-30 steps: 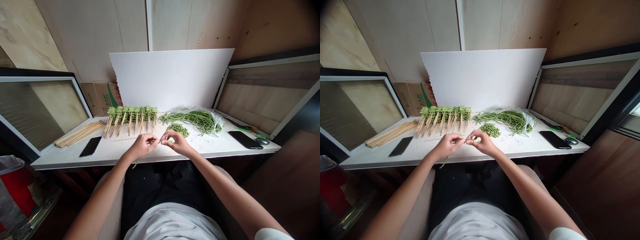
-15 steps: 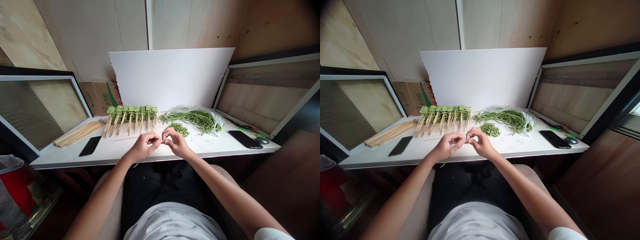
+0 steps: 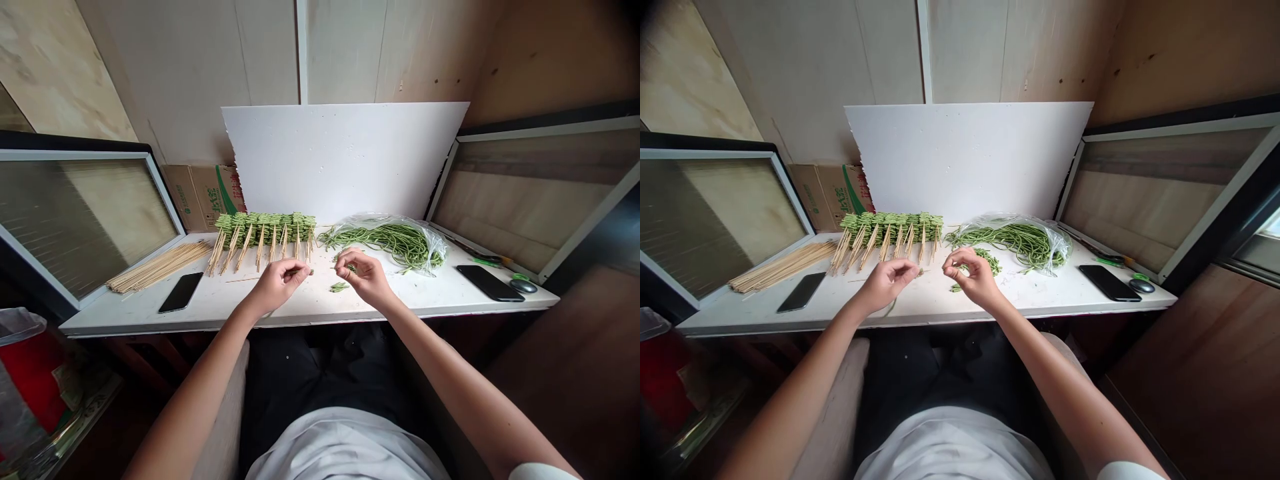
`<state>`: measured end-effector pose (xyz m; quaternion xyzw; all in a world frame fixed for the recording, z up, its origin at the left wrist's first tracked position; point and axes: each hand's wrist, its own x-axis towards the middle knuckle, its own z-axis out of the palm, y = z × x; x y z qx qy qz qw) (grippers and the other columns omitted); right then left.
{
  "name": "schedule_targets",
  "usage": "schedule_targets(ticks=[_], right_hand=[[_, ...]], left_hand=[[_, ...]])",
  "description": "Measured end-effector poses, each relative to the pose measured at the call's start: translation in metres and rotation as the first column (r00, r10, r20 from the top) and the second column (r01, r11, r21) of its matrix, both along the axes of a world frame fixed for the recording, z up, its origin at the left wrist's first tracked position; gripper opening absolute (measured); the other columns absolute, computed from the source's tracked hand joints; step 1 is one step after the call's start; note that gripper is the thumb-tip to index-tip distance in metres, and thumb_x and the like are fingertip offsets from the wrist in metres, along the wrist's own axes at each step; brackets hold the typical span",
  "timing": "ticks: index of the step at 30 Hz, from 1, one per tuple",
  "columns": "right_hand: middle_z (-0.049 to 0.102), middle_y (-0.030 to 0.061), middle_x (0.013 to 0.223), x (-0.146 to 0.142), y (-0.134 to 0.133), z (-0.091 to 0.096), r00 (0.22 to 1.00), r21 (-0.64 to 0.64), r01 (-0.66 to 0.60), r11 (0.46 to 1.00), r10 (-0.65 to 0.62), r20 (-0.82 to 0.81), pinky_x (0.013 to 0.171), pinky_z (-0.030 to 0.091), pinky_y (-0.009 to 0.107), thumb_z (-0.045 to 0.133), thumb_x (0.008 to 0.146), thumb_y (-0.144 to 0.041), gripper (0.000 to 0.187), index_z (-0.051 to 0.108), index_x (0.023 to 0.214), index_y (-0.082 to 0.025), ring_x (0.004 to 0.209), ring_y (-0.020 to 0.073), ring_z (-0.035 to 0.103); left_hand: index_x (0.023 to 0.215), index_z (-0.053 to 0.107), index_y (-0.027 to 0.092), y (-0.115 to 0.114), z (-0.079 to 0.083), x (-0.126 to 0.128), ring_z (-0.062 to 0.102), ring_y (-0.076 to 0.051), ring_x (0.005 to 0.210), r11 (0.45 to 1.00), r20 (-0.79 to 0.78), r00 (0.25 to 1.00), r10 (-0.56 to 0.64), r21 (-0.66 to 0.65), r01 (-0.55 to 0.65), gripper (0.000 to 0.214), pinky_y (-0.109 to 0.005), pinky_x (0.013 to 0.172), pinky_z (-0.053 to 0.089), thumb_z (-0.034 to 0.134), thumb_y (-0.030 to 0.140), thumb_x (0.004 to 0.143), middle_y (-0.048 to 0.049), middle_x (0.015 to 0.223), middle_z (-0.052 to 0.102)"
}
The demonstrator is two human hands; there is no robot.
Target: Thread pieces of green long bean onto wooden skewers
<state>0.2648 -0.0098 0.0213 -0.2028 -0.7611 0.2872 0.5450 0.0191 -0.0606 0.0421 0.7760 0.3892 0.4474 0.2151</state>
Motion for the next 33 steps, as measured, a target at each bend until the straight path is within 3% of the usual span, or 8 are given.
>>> schedule_targets(ticks=[4,10,16,19,22,25,27,33], right_hand=[[0.069,0.0096,0.087,0.014,0.031,-0.023,0.927,0.192,0.277,0.941,-0.315,0.205,0.092,0.047,0.049,0.072,0.092,-0.058,0.035,0.082,0.089,-0.025,0.095,0.029,0.056],[0.071,0.0086,0.08,0.025,0.068,-0.08,0.825,0.245,0.298,0.923,-0.378,0.421,0.086,0.047,0.044,0.072,0.094,-0.053,0.033,0.083,0.084,-0.023,0.087,0.0269,0.057],[0.073,0.0098,0.086,0.028,0.077,-0.103,0.758,0.306,0.38,0.873,-0.483,0.438,0.087,0.048,0.045,0.071,0.095,-0.041,0.024,0.084,0.087,-0.022,0.091,0.028,0.056],[0.074,0.0107,0.088,0.026,0.075,-0.101,0.771,0.286,0.378,0.881,-0.47,0.43,0.088,0.049,0.047,0.065,0.099,-0.043,0.032,0.084,0.087,-0.021,0.092,0.0284,0.057],[0.076,0.0121,0.097,0.018,0.063,-0.083,0.829,0.181,0.356,0.917,-0.399,0.391,0.089,0.051,0.047,0.059,0.102,-0.05,0.039,0.083,0.1,-0.02,0.098,0.0292,0.06],[0.076,0.0121,0.107,0.004,0.039,-0.057,0.932,-0.016,0.184,0.983,-0.169,0.321,0.081,0.056,0.039,0.059,0.101,-0.055,0.043,0.08,0.117,-0.022,0.105,0.0279,0.066],[0.077,0.0112,0.11,-0.006,0.023,-0.042,0.969,-0.112,0.077,0.991,-0.047,0.242,0.078,0.058,0.037,0.066,0.097,-0.055,0.042,0.079,0.121,-0.023,0.1,0.0257,0.07],[0.079,0.0096,0.098,-0.017,0.005,-0.027,0.989,-0.104,0.135,0.985,-0.127,0.079,0.078,0.058,0.039,0.076,0.09,-0.053,0.032,0.081,0.098,-0.022,0.093,0.0253,0.071]], left_hand=[[0.092,0.072,0.018,-0.004,0.004,0.0,0.057,-0.015,0.073,0.968,-0.091,0.984,0.153,0.214,-0.131,0.028,-0.027,0.067,0.046,0.057,0.038,0.104,-0.0043,0.085,0.068],[0.093,0.072,0.017,0.004,-0.005,-0.002,0.059,-0.016,0.077,0.957,-0.164,0.969,0.185,0.254,-0.14,0.026,-0.027,0.072,0.049,0.055,0.033,0.105,-0.0051,0.087,0.067],[0.117,0.076,0.019,0.012,-0.017,-0.005,0.065,-0.021,0.094,0.984,-0.308,0.944,0.118,0.167,-0.068,0.032,-0.033,0.086,0.05,0.047,0.027,0.107,-0.0085,0.105,0.068],[0.127,0.073,0.022,0.014,-0.022,-0.005,0.066,-0.02,0.096,0.992,-0.327,0.942,0.08,0.123,-0.041,0.035,-0.032,0.088,0.051,0.045,0.027,0.108,-0.0083,0.109,0.067],[0.131,0.073,0.025,0.017,-0.026,-0.005,0.067,-0.02,0.098,0.991,-0.295,0.954,0.049,0.13,-0.01,0.034,-0.032,0.09,0.052,0.047,0.027,0.108,-0.0075,0.111,0.066],[0.127,0.075,0.026,0.018,-0.029,-0.001,0.068,-0.02,0.099,0.988,-0.233,0.972,0.041,0.152,-0.005,0.03,-0.032,0.091,0.053,0.054,0.025,0.106,-0.0074,0.112,0.069],[0.125,0.075,0.024,0.019,-0.031,0.003,0.069,-0.021,0.1,0.987,-0.185,0.982,0.043,0.158,-0.014,0.026,-0.033,0.091,0.054,0.061,0.024,0.103,-0.008,0.113,0.072],[0.135,0.068,0.023,0.022,-0.037,0.01,0.071,-0.02,0.092,0.989,-0.081,0.995,0.059,0.138,-0.047,0.041,-0.033,0.085,0.058,0.074,0.026,0.095,-0.0068,0.102,0.076]])
